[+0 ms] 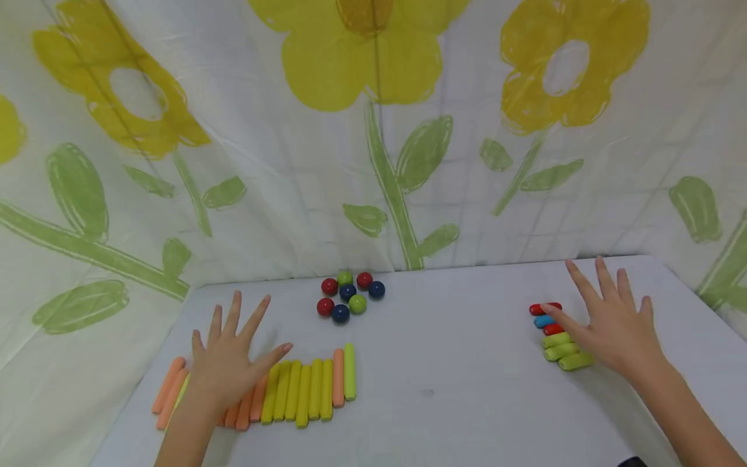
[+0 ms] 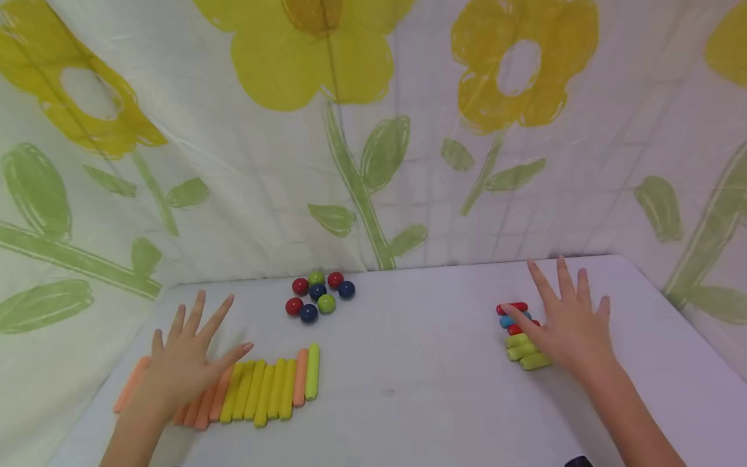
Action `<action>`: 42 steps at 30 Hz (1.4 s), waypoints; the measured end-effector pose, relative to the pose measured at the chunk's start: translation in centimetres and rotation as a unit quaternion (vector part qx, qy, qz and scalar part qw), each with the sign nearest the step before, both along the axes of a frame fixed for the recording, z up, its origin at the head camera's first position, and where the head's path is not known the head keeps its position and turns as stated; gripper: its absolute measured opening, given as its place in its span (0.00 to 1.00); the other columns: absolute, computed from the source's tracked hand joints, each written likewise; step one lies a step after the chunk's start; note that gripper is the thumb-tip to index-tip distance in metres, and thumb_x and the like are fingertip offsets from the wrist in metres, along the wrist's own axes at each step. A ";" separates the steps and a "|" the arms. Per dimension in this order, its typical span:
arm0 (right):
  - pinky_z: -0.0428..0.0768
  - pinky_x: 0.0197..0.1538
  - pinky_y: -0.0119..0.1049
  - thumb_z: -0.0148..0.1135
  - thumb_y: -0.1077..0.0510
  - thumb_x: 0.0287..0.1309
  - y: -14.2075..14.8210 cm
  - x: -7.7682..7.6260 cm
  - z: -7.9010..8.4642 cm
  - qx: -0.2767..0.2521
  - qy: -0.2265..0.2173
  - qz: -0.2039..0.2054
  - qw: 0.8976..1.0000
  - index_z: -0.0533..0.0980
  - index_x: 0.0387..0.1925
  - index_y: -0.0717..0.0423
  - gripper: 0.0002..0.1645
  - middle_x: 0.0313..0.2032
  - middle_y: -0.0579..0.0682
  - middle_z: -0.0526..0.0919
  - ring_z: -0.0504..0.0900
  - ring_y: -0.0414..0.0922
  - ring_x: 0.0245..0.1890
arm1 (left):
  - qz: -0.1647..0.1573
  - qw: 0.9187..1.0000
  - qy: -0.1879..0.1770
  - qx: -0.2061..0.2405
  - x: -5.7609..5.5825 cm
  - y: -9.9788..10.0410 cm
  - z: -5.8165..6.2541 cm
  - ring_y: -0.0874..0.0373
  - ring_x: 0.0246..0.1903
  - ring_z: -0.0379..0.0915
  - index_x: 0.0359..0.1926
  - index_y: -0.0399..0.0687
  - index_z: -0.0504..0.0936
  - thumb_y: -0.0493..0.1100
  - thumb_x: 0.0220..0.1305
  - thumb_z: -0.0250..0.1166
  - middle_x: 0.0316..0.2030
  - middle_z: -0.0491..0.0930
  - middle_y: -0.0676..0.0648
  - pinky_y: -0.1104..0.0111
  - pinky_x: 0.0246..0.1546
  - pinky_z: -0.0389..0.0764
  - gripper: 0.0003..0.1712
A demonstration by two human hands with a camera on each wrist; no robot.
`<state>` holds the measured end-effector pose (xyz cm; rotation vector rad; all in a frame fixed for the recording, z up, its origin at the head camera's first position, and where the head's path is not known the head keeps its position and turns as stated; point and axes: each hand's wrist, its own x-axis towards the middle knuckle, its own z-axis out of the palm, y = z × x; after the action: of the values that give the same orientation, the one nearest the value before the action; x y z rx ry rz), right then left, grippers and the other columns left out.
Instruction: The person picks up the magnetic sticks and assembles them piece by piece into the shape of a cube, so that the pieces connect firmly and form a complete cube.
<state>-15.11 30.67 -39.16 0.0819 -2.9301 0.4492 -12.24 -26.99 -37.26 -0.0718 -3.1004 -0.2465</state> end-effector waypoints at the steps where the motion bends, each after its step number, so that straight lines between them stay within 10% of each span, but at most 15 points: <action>1: 0.42 0.62 0.90 0.55 0.26 0.70 -0.5 -0.2 0.1 -0.001 -0.003 0.004 1.000 0.40 0.86 0.43 0.58 0.82 0.72 0.37 0.33 0.79 0.78 | -0.005 1.000 -0.001 0.003 0.0 0.4 -0.1 0.18 0.77 0.37 0.86 0.66 0.46 0.82 0.67 0.53 0.83 0.37 0.31 0.15 0.63 0.42 0.57; 20: 0.72 0.66 0.73 0.61 0.36 0.73 -11.3 -4.8 0.5 -0.055 -0.011 0.152 0.987 0.59 0.82 0.54 0.48 0.76 0.68 0.66 0.65 0.69 0.75 | -0.099 0.991 -0.057 0.067 0.1 6.7 -1.1 0.29 0.74 0.58 0.83 0.53 0.59 0.82 0.60 0.61 0.80 0.58 0.37 0.24 0.65 0.62 0.62; 26: 0.68 0.73 0.64 0.65 0.42 0.72 -14.3 -7.0 -0.6 -0.122 -0.029 0.222 0.967 0.63 0.79 0.58 0.45 0.75 0.63 0.69 0.67 0.64 0.75 | -0.121 0.984 -0.085 0.102 -0.2 7.4 -1.4 0.36 0.69 0.66 0.80 0.50 0.65 0.80 0.53 0.70 0.74 0.67 0.41 0.30 0.63 0.70 0.63; 37: 0.83 0.60 0.57 0.68 0.56 0.71 -18.9 -10.2 -2.9 -0.250 -0.047 0.299 0.920 0.75 0.68 0.63 0.29 0.61 0.64 0.84 0.84 0.62 0.58 | -0.179 0.936 -0.142 0.268 -1.1 7.1 -2.4 0.46 0.61 0.70 0.77 0.43 0.68 0.59 0.52 0.83 0.67 0.71 0.43 0.42 0.61 0.78 0.57; 42: 0.86 0.54 0.49 0.69 0.60 0.69 -20.8 -11.1 -4.0 -0.298 -0.040 0.293 0.907 0.77 0.65 0.65 0.26 0.53 0.64 0.88 0.88 0.58 0.49 | -0.173 0.938 -0.154 0.257 -1.5 7.3 -2.6 0.50 0.56 0.69 0.76 0.44 0.69 0.58 0.50 0.84 0.62 0.72 0.45 0.50 0.56 0.78 0.57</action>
<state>-26.18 9.83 -43.19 0.8807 -2.6426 1.4330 -13.69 -19.65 -39.89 -0.6166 -3.1708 -1.1696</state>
